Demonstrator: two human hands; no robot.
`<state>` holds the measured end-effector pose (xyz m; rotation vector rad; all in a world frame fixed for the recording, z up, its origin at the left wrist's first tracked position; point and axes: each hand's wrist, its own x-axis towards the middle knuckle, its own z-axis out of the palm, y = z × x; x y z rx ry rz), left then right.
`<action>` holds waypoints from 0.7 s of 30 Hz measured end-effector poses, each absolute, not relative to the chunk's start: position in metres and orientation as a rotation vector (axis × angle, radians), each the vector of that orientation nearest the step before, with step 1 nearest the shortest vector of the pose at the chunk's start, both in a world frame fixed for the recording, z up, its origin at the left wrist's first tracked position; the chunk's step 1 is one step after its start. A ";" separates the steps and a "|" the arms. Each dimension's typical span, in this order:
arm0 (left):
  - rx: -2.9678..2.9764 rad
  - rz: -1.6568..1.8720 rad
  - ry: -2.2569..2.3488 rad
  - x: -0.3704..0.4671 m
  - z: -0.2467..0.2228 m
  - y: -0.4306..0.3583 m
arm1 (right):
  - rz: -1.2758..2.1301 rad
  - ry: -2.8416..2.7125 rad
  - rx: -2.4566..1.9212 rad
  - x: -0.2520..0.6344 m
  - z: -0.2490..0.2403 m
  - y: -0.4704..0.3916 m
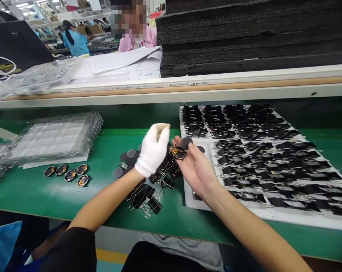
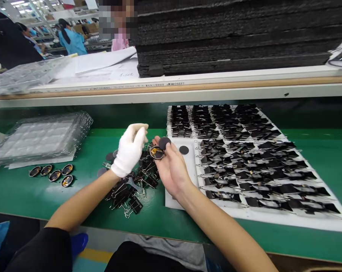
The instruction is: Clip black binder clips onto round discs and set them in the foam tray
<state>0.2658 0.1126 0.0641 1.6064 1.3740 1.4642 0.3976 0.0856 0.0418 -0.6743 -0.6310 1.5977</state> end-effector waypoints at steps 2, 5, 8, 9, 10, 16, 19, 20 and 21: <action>1.742 1.262 1.448 0.260 0.065 0.106 | 1.563 -0.665 -0.658 0.401 0.044 0.087; 1.831 0.939 1.471 0.257 0.063 0.096 | 1.481 -0.803 -0.646 0.401 0.044 0.085; 1.655 0.928 1.409 0.260 0.063 0.093 | 1.402 -0.939 -0.662 0.395 0.041 0.080; 1.583 0.951 1.370 0.261 0.064 0.092 | 1.372 -0.984 -0.673 0.393 0.040 0.078; 1.532 0.986 1.337 0.261 0.065 0.092 | 1.332 -1.034 -0.687 0.393 0.038 0.077; 1.573 1.048 1.298 0.250 0.074 0.092 | 0.667 -1.465 -0.834 0.413 0.042 0.076; 1.358 0.920 1.101 0.242 0.074 0.094 | 0.389 -1.786 -0.795 0.427 0.045 0.078; 1.247 0.888 1.001 0.240 0.074 0.095 | 0.343 -1.893 -0.781 0.430 0.044 0.079; 1.130 0.866 0.905 0.239 0.074 0.097 | 0.310 -1.988 -0.777 0.432 0.042 0.081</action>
